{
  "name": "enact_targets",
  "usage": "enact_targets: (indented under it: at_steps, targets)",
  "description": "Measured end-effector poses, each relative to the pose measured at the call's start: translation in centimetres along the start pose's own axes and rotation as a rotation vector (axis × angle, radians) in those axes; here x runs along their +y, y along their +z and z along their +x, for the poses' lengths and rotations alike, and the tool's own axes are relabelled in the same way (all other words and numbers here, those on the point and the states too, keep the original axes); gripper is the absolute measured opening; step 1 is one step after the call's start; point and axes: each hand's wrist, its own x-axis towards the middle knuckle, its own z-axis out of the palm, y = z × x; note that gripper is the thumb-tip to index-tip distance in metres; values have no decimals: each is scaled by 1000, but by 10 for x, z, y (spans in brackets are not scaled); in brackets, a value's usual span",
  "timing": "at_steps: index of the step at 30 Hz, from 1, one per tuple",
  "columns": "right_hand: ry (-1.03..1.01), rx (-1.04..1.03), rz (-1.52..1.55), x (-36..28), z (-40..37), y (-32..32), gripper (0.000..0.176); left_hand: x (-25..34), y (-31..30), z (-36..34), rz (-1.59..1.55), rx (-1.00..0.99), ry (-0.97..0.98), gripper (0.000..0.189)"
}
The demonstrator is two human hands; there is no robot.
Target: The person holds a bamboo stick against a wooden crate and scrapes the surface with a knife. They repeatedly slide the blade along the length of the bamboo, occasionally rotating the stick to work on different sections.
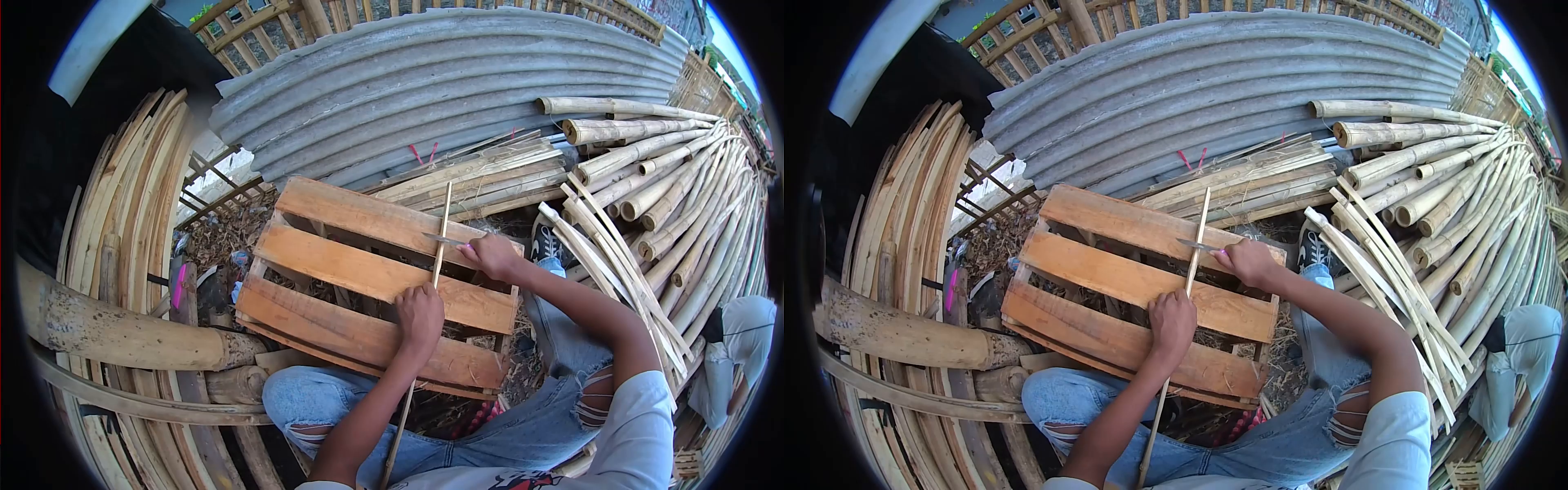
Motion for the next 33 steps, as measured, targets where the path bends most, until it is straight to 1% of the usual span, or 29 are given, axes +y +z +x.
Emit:
enact_targets:
  at_steps: [1,4,6,7,9,12,13,15,16,17,19,21,22,23,25,26,28,32,33]
  targets:
    - [40,86,-72,10,6,-4,58,1,0,0,-1,4,5,13]
    - [112,64,-12,17,-3,-2,58,1,-1,1,4,9,14,13]
    - [-63,-15,88,-2,-17,6,58,0,-2,1,-23,-23,-12,13]
    - [-72,-76,74,-14,-23,7,57,0,-1,2,-22,-26,-7,13]
    - [-150,-112,111,-30,-27,12,55,-1,-1,1,19,28,32,9]
    - [-180,-65,121,-42,-30,19,54,-2,-4,1,-63,-28,14,13]
    - [-182,-63,123,-40,-25,19,54,-2,-4,2,-59,-27,14,13]
    - [-91,46,95,-31,-9,14,54,0,-2,1,0,-35,-2,13]
    - [-58,68,63,-21,2,2,55,1,-2,0,2,-35,5,13]
    - [0,142,-11,-7,16,0,57,2,-1,-1,25,-35,5,13]
    - [10,146,-57,6,16,-7,57,4,-1,0,48,-29,7,13]
    - [-30,41,72,-7,-4,4,57,3,-3,1,1,-20,-2,12]
    - [-23,-58,132,-18,-14,12,56,2,-2,2,2,-18,-3,12]
    - [-41,-103,150,-27,-18,15,56,2,-2,2,-9,-18,-1,13]
    - [-116,-59,129,-36,-20,15,56,-1,-2,1,-17,-25,-5,13]
    - [-118,-65,131,-35,-18,15,56,0,-4,2,-30,-36,-8,13]
    - [-207,-54,32,-30,-12,10,57,0,-5,0,-46,-46,-14,14]
    - [-209,-12,-1,-30,-9,7,56,0,-5,4,-75,-42,-16,15]
    - [-170,45,-1,-26,-5,9,56,0,-6,4,-68,-53,-20,14]
